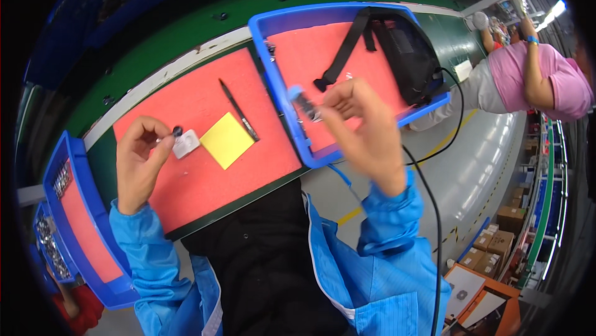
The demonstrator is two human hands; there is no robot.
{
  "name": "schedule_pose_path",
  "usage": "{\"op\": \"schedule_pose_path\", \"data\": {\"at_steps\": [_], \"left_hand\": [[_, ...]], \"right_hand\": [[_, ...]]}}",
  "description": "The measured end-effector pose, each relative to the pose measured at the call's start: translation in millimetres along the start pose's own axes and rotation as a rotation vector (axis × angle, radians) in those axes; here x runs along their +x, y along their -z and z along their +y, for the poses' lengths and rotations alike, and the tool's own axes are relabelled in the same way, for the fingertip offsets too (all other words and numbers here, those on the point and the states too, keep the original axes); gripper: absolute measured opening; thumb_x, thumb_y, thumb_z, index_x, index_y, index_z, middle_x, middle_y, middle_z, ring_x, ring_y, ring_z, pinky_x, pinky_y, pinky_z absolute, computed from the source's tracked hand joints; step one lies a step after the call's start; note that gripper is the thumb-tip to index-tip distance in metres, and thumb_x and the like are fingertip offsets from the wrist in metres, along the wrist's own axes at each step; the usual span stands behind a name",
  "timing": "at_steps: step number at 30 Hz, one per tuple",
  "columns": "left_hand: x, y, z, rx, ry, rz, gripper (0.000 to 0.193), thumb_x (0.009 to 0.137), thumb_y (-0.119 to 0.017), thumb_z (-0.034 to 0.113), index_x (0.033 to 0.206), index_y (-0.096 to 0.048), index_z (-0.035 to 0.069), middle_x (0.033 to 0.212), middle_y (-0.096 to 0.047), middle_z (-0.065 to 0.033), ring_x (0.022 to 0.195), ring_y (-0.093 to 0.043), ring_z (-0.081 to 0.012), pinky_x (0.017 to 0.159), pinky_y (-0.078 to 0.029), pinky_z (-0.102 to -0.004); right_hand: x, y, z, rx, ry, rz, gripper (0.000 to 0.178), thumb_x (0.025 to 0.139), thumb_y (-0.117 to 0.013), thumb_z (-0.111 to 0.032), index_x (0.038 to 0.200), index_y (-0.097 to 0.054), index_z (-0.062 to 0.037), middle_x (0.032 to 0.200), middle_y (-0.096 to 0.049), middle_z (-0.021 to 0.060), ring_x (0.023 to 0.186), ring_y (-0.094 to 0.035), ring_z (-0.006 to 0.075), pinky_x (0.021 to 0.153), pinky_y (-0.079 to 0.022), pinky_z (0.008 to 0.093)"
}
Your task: Manual assembly of small electronic components on a production line.
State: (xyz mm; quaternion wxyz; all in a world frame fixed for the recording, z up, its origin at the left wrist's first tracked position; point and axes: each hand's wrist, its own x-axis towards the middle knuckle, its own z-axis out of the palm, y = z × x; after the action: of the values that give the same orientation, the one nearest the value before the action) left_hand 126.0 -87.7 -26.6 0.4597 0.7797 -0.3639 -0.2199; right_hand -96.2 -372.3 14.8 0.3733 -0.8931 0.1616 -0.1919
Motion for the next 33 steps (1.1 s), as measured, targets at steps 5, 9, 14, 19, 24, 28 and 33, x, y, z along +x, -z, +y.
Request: {"op": "schedule_pose_path", "data": {"at_steps": [5,9,14,19,24,28,33], "left_hand": [[-2.7,-58.2,40.5,-1.111,0.063,0.293,0.013,0.099,-0.066,0.012,0.109,-0.061,0.006,0.095,-0.065,-0.006,0.089,-0.064,-0.0162,0.08,-0.052,-0.0312],[-9.2,-54.7,33.7,-1.222,0.152,0.315,0.011,0.1,-0.064,0.013,0.108,-0.06,0.006,0.094,-0.065,-0.0076,0.086,-0.064,-0.0163,0.074,-0.052,-0.0302],[-21.0,-31.6,13.5,-1.449,0.147,0.171,0.01,0.101,-0.06,0.013,0.106,-0.058,0.005,0.096,-0.064,-0.0088,0.084,-0.06,-0.0151,0.072,-0.051,-0.0284],[-28.1,-28.5,16.7,-1.312,0.08,0.155,0.008,0.1,-0.06,0.008,0.106,-0.059,0.004,0.1,-0.064,-0.0101,0.087,-0.06,-0.0152,0.075,-0.051,-0.0296],[-29.0,-28.9,18.3,-0.88,-0.082,0.548,0.015,0.094,-0.067,-0.002,0.107,-0.062,0.0,0.096,-0.066,-0.0092,0.086,-0.063,-0.0135,0.076,-0.052,-0.0291],[-38.2,-6.1,12.9,-0.397,-0.342,0.543,0.025,0.088,-0.07,-0.008,0.112,-0.064,-0.001,0.099,-0.068,-0.011,0.09,-0.066,-0.0173,0.08,-0.053,-0.0306],[-49.9,2.3,26.7,-0.095,-0.41,0.514,0.032,0.083,-0.073,-0.01,0.113,-0.066,-0.001,0.101,-0.071,-0.0129,0.093,-0.069,-0.0235,0.081,-0.054,-0.0318]], "right_hand": [[-21.5,-103.1,-49.5,0.901,-0.165,0.002,0.016,0.096,-0.065,0.003,0.108,-0.055,0.0028,0.094,-0.069,0.0124,0.08,-0.068,0.0159,0.068,-0.056,0.0293],[-28.3,-151.1,-65.4,1.08,-0.297,-0.126,0.015,0.099,-0.063,-0.001,0.112,-0.056,0.0033,0.095,-0.069,0.012,0.08,-0.068,0.0152,0.07,-0.056,0.029],[-23.7,-167.9,-71.9,1.092,-0.406,-0.182,0.019,0.103,-0.061,-0.011,0.114,-0.059,0.0039,0.096,-0.07,0.0101,0.079,-0.068,0.0143,0.07,-0.056,0.0291],[-26.7,-172.7,-71.0,1.039,-0.37,-0.469,0.025,0.104,-0.061,-0.018,0.117,-0.062,0.0035,0.092,-0.07,0.0082,0.076,-0.067,0.0136,0.068,-0.055,0.0271],[-14.3,-150.2,-69.5,0.716,-0.271,-0.425,0.02,0.1,-0.067,-0.017,0.106,-0.068,0.0026,0.084,-0.07,0.0056,0.071,-0.065,0.0125,0.063,-0.049,0.0244],[-2.6,-119.5,-74.1,0.396,-0.06,-0.283,0.017,0.096,-0.072,-0.014,0.097,-0.07,0.0031,0.078,-0.069,0.0061,0.067,-0.063,0.0131,0.06,-0.045,0.0251],[5.6,-101.9,-84.6,0.154,0.221,-0.16,0.016,0.09,-0.077,-0.01,0.09,-0.069,0.004,0.072,-0.066,0.0087,0.061,-0.06,0.0167,0.056,-0.043,0.0287]]}}
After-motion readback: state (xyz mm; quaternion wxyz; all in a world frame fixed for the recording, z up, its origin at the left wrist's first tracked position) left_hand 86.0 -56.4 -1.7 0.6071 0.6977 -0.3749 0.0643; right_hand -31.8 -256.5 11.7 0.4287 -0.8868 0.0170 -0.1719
